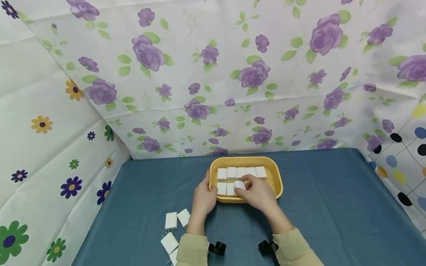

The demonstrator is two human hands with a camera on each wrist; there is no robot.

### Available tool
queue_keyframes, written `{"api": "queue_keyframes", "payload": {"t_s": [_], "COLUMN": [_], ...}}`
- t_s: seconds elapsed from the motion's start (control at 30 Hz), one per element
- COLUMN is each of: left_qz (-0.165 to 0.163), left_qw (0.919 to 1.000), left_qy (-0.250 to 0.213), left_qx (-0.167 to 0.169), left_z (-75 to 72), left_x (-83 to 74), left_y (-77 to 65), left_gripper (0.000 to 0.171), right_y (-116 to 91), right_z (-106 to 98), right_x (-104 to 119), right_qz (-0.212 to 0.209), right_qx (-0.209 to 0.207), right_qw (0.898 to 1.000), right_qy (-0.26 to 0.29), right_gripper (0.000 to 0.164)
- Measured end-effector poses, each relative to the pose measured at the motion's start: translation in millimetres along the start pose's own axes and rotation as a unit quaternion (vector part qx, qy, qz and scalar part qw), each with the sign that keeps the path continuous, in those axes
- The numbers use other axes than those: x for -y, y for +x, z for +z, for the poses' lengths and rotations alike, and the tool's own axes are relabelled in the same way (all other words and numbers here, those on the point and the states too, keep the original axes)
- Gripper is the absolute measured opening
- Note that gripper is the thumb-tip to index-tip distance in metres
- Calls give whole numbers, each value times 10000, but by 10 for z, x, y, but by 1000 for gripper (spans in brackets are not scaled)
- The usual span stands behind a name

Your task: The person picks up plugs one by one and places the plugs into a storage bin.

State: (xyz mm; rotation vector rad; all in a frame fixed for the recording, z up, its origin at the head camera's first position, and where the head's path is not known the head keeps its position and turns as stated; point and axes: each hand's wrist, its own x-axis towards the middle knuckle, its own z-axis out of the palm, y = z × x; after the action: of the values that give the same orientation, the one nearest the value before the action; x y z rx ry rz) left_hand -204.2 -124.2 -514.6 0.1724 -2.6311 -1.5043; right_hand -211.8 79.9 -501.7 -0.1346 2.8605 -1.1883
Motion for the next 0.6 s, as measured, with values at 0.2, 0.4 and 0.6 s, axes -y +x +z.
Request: {"api": "queue_keyframes", "payload": {"t_s": [0.2, 0.4, 0.6], "left_qz": [24, 91, 64], "left_qw": [9999, 9999, 10000], "left_qy": [-97, -103, -61], "left_qx": [20, 36, 12], "left_z": [-18, -21, -12], "left_x": [-11, 0, 2], "left_y": [16, 19, 7], "left_gripper": [68, 69, 68], "right_y": [17, 20, 13], "right_z": [-1, 50, 65], "right_x": [58, 61, 61], "right_qz": [133, 192, 242], "right_qx": [-3, -143, -208], "right_qw": [9998, 9987, 9978], "right_qy": [-162, -440, -581], "right_gripper": [39, 38, 38]}}
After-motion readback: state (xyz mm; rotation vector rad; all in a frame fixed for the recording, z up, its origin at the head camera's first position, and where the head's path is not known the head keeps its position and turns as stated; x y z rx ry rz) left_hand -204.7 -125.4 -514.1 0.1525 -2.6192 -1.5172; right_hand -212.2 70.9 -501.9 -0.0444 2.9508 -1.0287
